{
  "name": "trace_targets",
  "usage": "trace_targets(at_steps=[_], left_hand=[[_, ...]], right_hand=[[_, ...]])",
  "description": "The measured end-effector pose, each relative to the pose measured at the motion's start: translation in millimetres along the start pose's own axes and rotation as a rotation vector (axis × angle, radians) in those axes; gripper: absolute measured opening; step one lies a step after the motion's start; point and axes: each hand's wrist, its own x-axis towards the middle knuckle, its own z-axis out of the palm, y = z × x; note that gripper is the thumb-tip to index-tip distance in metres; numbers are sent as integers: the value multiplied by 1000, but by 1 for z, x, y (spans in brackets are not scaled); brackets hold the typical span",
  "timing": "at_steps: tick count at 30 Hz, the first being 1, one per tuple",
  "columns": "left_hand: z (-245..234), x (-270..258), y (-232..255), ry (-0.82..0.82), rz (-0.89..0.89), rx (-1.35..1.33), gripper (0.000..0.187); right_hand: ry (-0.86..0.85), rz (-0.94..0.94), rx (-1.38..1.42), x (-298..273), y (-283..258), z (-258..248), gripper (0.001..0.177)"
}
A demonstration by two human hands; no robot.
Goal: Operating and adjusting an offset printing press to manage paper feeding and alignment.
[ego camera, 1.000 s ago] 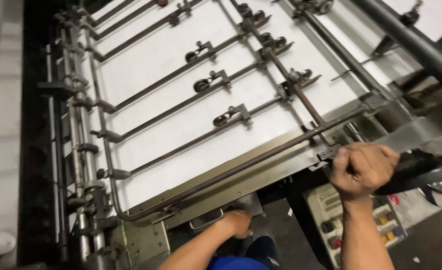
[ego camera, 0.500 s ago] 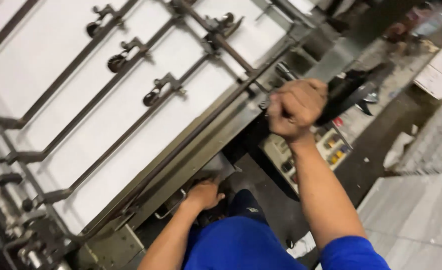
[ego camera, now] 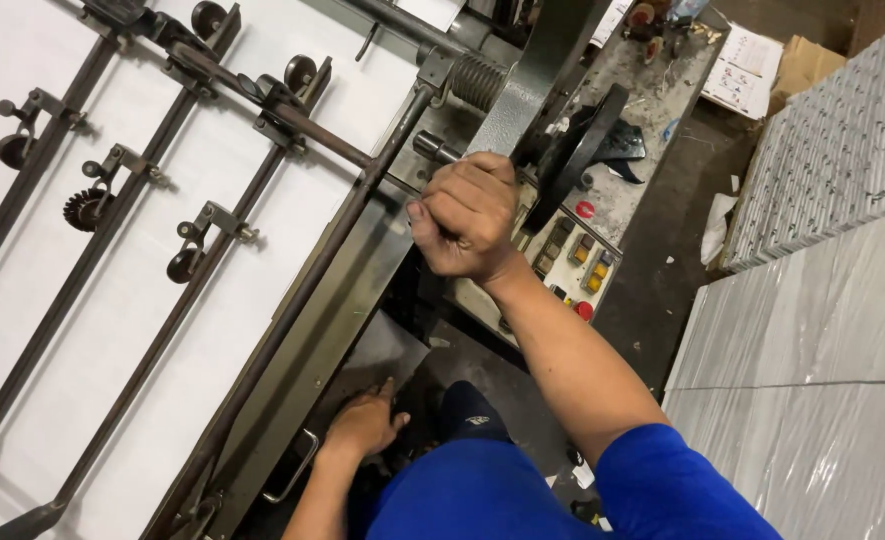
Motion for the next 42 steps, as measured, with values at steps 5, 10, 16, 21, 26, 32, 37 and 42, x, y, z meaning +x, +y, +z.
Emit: trace_targets(at_steps=[5,10,16,21,26,32,37,42], left_hand=[[3,1,0,52,34,20,81],[-23,-21,19,-76,-56,15,80],[-17,-4,18,-115,-61,41,81],[4,12,-1,-99,-82,23,84],[7,16,-5,-74,-75,80,85],[12,16,-10,-22,-26,87,82],[-11,1,12,-80,-94,64,82],[-9,-5,11,-39,-95,74,78]], right_hand=[[5,6,7,-1,0,0,23],[13,21,8,-3,0,2,24],[22,31,-23,0,0,-9,24],[22,56,51,-1,1,-6,25],[20,67,52,0,-1,-8,27],[18,84,69,-3,-2,-7,27],[28,91,72,-5,1,-3,28],[29,73,54,-3,0,-8,27]])
